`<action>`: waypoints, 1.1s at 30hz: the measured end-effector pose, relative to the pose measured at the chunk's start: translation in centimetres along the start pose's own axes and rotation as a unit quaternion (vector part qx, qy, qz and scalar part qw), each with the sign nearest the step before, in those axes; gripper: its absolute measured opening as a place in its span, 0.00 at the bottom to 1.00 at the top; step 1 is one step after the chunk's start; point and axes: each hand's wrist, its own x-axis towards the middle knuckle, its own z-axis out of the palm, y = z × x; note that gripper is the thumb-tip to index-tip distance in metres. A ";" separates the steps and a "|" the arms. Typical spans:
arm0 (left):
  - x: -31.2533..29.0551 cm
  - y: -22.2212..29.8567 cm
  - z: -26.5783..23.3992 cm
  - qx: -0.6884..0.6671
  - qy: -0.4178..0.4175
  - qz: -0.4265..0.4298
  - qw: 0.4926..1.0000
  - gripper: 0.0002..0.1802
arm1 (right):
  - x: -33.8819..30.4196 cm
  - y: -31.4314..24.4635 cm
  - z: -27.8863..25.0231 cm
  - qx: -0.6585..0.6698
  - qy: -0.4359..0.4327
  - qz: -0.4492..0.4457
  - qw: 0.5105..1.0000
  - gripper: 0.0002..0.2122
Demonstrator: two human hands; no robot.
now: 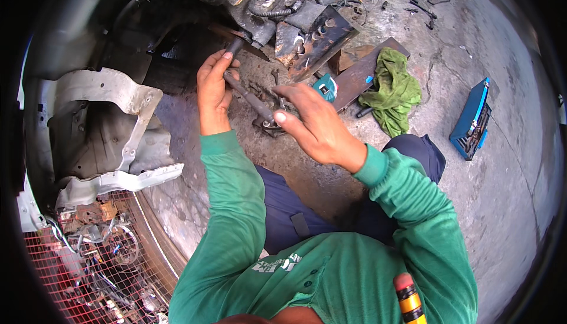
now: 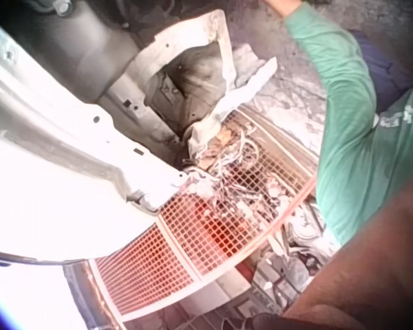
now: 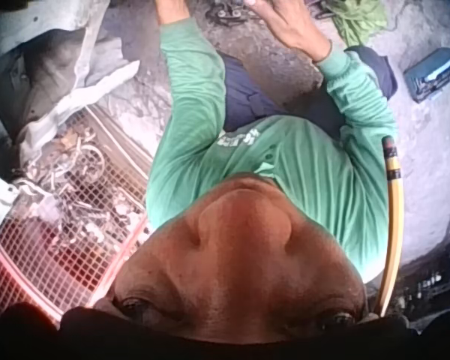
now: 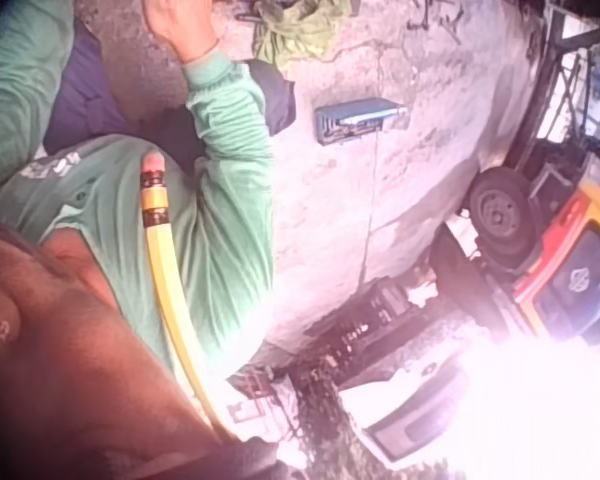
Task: The person works on a car's undercarriage, using a pencil to mark a metal plate and a socket wrench to remove bolts. They then remove the plate and inspect it.
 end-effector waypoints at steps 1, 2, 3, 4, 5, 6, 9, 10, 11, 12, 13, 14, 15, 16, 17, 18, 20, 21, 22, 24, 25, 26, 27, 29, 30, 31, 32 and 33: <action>-0.1 -0.1 0.5 0.020 0.007 0.018 1.000 0.15 | 0.4 0.6 0.8 0.032 0.001 0.024 0.999 0.26; -0.3 0.0 0.7 0.042 0.016 0.036 0.998 0.15 | 1.4 1.6 1.3 0.081 -0.039 0.040 0.995 0.29; -0.3 0.0 0.6 0.041 0.016 0.040 0.998 0.15 | 2.3 1.2 1.4 0.165 -0.084 0.100 0.978 0.29; -0.2 -0.2 0.4 0.040 0.016 0.044 0.998 0.15 | 3.2 0.4 1.5 0.247 -0.130 0.157 0.947 0.29; -0.2 -0.3 -0.1 0.042 0.020 0.047 0.998 0.15 | 4.1 0.1 2.1 0.328 -0.177 0.213 0.903 0.30; -0.3 -0.3 -0.1 0.038 0.023 0.045 0.998 0.15 | 5.0 0.0 2.6 0.285 -0.174 0.188 0.924 0.24; -0.2 -0.1 0.6 0.040 0.029 0.052 0.997 0.14 | 7.4 1.6 3.2 0.153 -0.210 0.269 0.927 0.17; -0.1 0.2 1.2 0.048 0.029 0.064 0.996 0.14 | 7.7 3.0 3.7 0.054 -0.170 0.181 0.967 0.13; -0.2 0.3 1.2 0.060 0.036 0.075 0.995 0.14 | 7.5 3.1 4.2 0.082 -0.157 0.182 0.967 0.13; -0.3 0.3 1.2 0.101 0.045 0.091 0.990 0.14 | 7.1 3.1 4.8 0.110 -0.143 0.183 0.966 0.13; -0.6 0.7 0.9 0.090 0.041 0.083 0.992 0.13 | 6.5 3.0 5.3 0.138 -0.129 0.184 0.965 0.13; -1.4 1.5 -0.2 0.081 0.041 0.074 0.993 0.13 | 6.2 1.5 5.5 0.165 -0.159 0.189 0.955 0.13; -1.8 2.2 -1.0 0.069 0.035 0.066 0.995 0.13 | 6.2 -0.4 4.7 0.171 -0.168 0.158 0.958 0.14; -2.1 2.7 -1.9 0.072 0.014 0.094 0.993 0.12 | 6.2 -0.1 4.5 0.133 -0.188 0.128 0.965 0.13; -2.7 3.7 -2.7 0.117 0.010 0.088 0.989 0.12 | 6.3 0.2 4.5 0.098 -0.208 0.093 0.969 0.13; -2.5 3.7 -2.8 0.167 0.023 0.113 0.979 0.13 | 6.3 0.8 4.3 0.064 -0.238 0.096 0.965 0.12; -1.5 2.7 -2.6 0.259 0.031 0.135 0.956 0.15 | 5.8 2.9 3.7 -0.005 -0.295 0.103 0.950 0.12; -0.8 1.6 -2.1 0.298 0.026 0.130 0.945 0.16 | 4.7 4.6 3.7 -0.056 -0.325 0.101 0.939 0.11; 0.3 0.4 -1.2 0.254 0.024 0.150 0.955 0.16 | 3.4 6.4 3.6 -0.107 -0.353 0.097 0.924 0.11; 1.2 -0.8 1.5 0.297 0.017 0.165 0.940 0.19 | 2.0 7.6 2.6 -0.188 -0.402 0.111 0.889 0.10; 1.6 -0.8 2.4 0.330 0.018 0.172 0.928 0.20 | 1.5 7.4 2.1 -0.213 -0.423 0.123 0.872 0.10; 2.5 -1.7 2.7 0.345 0.028 0.192 0.918 0.21 | 0.8 7.3 1.5 -0.239 -0.445 0.141 0.851 0.10; 2.5 -2.2 3.0 0.362 0.041 0.207 0.908 0.22 | 0.4 6.6 0.7 -0.251 -0.459 0.132 0.842 0.10; 2.6 -3.4 3.4 0.173 0.068 0.151 0.971 0.23 | -0.2 5.6 -1.1 -0.276 -0.487 0.118 0.820 0.09; 3.2 -3.5 3.4 0.042 0.054 0.079 0.995 0.22 | -0.7 6.6 -2.0 -0.280 -0.490 0.097 0.820 0.10; 3.5 -3.8 3.2 -0.088 0.041 0.004 0.995 0.23 | -1.2 7.6 -3.3 -0.289 -0.506 0.102 0.806 0.09; 3.1 -3.1 4.2 -0.146 0.050 -0.058 0.986 0.24 | -1.5 8.9 -4.9 -0.299 -0.520 0.109 0.793 0.09; 3.0 -3.0 3.2 -0.138 -0.019 -0.074 0.987 0.24 | -1.8 10.1 -6.5 -0.307 -0.534 0.110 0.780 0.09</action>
